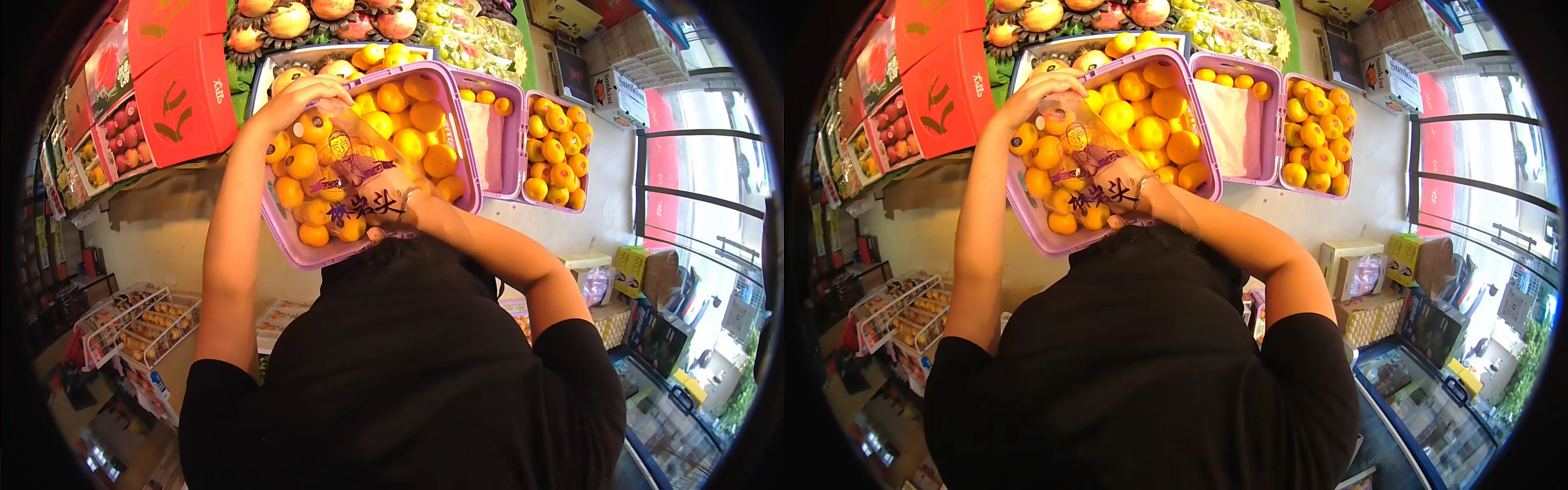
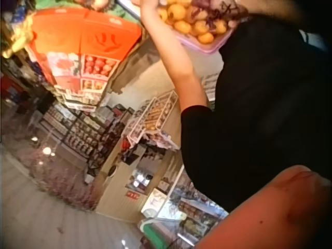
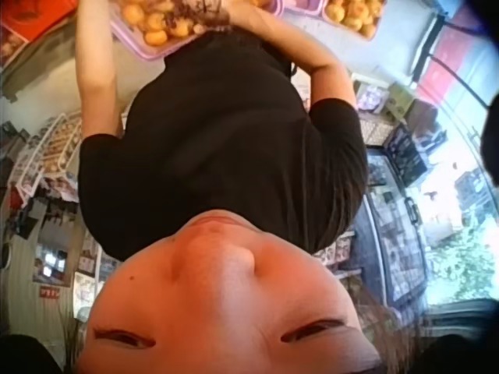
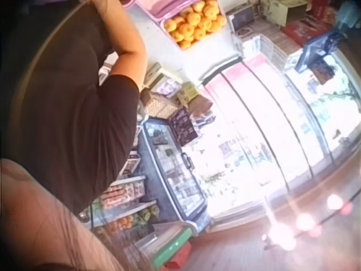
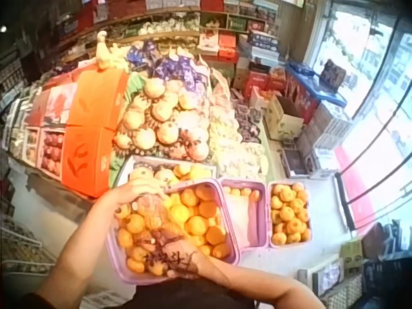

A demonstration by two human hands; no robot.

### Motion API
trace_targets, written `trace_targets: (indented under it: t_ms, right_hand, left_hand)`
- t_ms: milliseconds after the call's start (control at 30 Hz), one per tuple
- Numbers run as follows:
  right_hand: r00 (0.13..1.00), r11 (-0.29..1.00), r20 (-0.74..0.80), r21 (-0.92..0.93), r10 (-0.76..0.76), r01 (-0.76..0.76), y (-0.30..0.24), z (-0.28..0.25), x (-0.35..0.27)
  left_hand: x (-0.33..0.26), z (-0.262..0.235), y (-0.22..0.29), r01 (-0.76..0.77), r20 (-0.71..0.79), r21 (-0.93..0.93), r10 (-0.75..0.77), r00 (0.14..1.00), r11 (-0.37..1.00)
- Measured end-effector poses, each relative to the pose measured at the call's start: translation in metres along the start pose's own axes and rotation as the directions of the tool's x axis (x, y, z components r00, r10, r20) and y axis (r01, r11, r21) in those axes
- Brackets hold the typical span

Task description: The person transfers oranges from a large purple crate into a smaller purple crate lined with paper. They then apply round stickers to each orange one by one, arranging them neatly in the smaller crate.

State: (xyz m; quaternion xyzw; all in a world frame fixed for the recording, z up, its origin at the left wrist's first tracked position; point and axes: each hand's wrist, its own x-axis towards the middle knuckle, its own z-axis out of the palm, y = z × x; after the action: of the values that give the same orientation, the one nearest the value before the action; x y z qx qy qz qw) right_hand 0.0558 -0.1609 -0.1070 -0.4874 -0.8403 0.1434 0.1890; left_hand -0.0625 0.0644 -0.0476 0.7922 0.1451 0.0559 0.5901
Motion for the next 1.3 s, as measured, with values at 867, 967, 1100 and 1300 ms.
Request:
trace_targets:
  t_ms: [867,967,1100,1300]
  right_hand:
    - [0.587,0.644,-0.306,0.542,0.75,-0.54,0.018,-0.133,-0.116]
    - [0.288,0.401,-0.307,0.836,0.907,-0.373,0.085,-0.092,-0.152]
    - [0.071,0.35,-0.358,0.823,0.931,-0.447,0.211,0.026,-0.18]
    - [0.176,0.472,-0.495,0.572,0.851,-0.671,0.292,0.102,-0.102]
  left_hand:
    - [0.0,0.005,0.002,0.119,-0.099,0.09,-0.11,0.989,0.989]
    - [0.0,0.005,-0.006,0.231,-0.121,0.004,-0.229,0.966,0.973]
    - [0.01,0.006,0.005,0.283,-0.084,-0.052,-0.287,0.954,0.958]
    - [0.008,0.018,0.015,0.405,-0.243,-0.087,-0.414,0.877,0.91]
